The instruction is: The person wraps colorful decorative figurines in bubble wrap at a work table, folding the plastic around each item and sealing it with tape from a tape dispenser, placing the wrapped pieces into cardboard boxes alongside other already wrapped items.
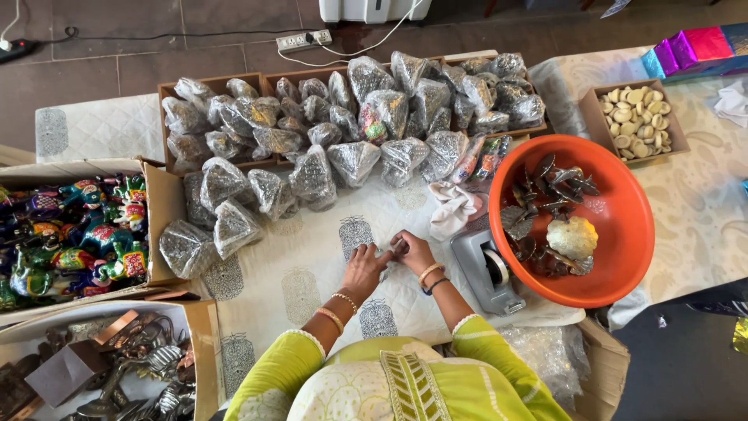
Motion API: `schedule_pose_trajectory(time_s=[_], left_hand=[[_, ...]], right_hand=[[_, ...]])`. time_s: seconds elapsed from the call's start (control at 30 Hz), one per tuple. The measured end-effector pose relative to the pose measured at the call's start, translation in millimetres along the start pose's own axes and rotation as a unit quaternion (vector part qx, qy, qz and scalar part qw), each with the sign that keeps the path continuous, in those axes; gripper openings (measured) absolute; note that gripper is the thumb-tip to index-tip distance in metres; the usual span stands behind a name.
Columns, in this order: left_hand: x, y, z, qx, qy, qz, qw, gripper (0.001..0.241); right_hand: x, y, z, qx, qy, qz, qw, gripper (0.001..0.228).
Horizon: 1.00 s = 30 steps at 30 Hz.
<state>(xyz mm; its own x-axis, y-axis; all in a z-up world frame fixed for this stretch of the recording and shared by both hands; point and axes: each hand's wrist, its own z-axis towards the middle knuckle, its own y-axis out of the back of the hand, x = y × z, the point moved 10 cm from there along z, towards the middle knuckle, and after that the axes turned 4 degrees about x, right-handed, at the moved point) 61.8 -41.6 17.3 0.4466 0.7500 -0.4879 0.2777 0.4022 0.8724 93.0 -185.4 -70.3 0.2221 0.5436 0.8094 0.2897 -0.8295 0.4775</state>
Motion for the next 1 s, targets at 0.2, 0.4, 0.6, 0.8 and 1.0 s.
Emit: schedule_pose_trajectory(time_s=[0.2,0.4,0.6,0.8,1.0], left_hand=[[-3,-2,-8,-0.041,-0.038,0.039,0.998,0.027],[-6,-1,-9,-0.042,-0.041,0.027,0.998,0.029],[-7,3,-10,-0.055,-0.052,0.007,0.997,0.025],[-7,-1,-10,-0.058,-0.061,0.001,0.996,0.028],[-19,-15,-2,-0.044,-0.098,0.023,0.994,0.04]], right_hand=[[16,-14,5,0.101,0.081,0.072,0.989,0.054],[-6,-24,4,0.025,0.11,-0.023,0.993,0.038],[14,-17,-6,-0.06,0.141,-0.066,0.986,0.028],[0,-17,-6,-0.023,0.074,-0.009,0.997,0.035],[-29,-5,-23,0.058,0.042,0.159,0.985,0.031]])
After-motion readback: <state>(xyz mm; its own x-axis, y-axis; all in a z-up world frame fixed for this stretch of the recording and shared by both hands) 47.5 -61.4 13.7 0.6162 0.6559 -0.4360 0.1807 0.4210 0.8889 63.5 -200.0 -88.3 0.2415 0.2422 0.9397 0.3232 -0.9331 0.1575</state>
